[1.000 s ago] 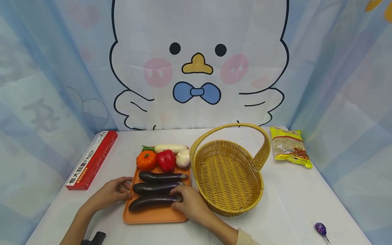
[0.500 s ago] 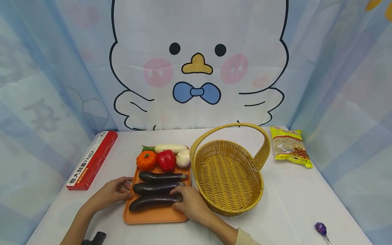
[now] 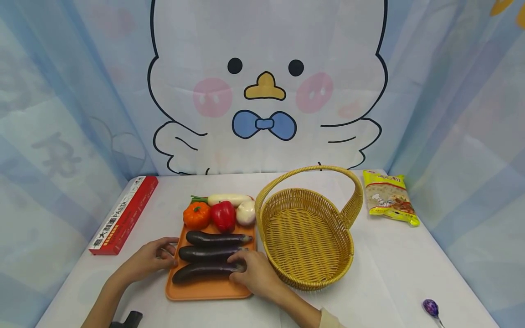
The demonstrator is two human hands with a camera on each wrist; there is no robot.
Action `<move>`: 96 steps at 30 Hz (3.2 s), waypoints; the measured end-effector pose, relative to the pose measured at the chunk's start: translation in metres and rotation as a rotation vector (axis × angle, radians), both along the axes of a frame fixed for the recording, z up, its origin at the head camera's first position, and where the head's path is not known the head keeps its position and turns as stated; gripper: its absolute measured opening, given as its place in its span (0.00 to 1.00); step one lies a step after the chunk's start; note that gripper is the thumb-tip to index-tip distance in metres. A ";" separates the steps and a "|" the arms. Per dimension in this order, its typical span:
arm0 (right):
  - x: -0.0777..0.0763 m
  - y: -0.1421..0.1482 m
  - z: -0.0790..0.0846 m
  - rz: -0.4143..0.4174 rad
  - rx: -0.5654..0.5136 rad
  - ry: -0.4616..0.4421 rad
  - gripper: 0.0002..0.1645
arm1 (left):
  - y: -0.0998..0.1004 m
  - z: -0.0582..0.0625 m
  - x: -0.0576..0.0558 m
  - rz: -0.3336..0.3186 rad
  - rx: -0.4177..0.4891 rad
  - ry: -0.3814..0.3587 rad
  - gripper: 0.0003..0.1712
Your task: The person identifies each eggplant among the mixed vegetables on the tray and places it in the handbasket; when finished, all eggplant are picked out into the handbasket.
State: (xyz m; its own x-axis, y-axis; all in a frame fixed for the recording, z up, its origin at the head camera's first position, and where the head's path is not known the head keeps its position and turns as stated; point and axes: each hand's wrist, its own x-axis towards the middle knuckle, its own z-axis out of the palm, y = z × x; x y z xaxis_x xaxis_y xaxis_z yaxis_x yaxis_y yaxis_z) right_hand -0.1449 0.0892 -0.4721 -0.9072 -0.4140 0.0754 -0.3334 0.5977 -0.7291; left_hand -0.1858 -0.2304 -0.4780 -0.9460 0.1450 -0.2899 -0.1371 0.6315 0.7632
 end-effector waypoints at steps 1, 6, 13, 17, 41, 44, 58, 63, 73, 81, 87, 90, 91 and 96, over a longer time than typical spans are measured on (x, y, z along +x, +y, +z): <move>0.000 0.000 0.000 0.001 -0.004 -0.001 0.19 | 0.000 0.000 0.000 0.000 0.000 -0.002 0.36; 0.003 0.000 0.002 0.003 -0.043 -0.014 0.18 | -0.001 -0.001 0.000 -0.005 -0.003 0.001 0.36; 0.006 0.000 0.004 -0.013 -0.122 -0.040 0.18 | -0.001 0.000 0.000 -0.010 0.003 0.008 0.36; 0.007 0.000 0.004 -0.042 -0.156 -0.039 0.19 | -0.001 0.001 0.000 -0.013 0.004 0.010 0.36; 0.022 0.021 0.056 0.066 -0.475 -0.238 0.16 | -0.004 0.002 0.001 -0.055 0.035 0.005 0.38; 0.020 0.028 0.063 0.079 -0.472 -0.251 0.17 | -0.004 0.002 0.001 -0.047 0.031 0.002 0.38; 0.002 0.082 0.094 0.281 -0.381 -0.180 0.17 | -0.002 0.001 0.001 -0.021 0.016 -0.001 0.38; -0.007 0.105 0.109 0.319 -0.320 -0.136 0.17 | -0.003 0.001 0.000 -0.023 0.021 0.000 0.38; -0.029 0.150 0.132 0.351 -0.297 -0.028 0.19 | -0.004 -0.001 -0.001 -0.034 0.027 -0.001 0.38; -0.046 0.173 0.144 0.330 -0.210 0.048 0.19 | -0.005 0.000 -0.001 -0.039 0.026 0.007 0.38; -0.056 0.185 0.143 0.288 -0.188 0.064 0.18 | -0.006 -0.001 -0.001 -0.041 0.041 0.007 0.37; -0.060 0.189 0.142 0.248 -0.166 0.062 0.17 | -0.007 -0.002 -0.001 -0.044 0.044 0.014 0.37; -0.062 0.190 0.141 0.235 -0.153 0.065 0.16 | -0.007 -0.002 -0.001 -0.042 0.046 0.015 0.37; -0.069 0.192 0.138 0.163 -0.065 0.077 0.15 | -0.006 -0.001 -0.001 -0.032 0.043 0.014 0.37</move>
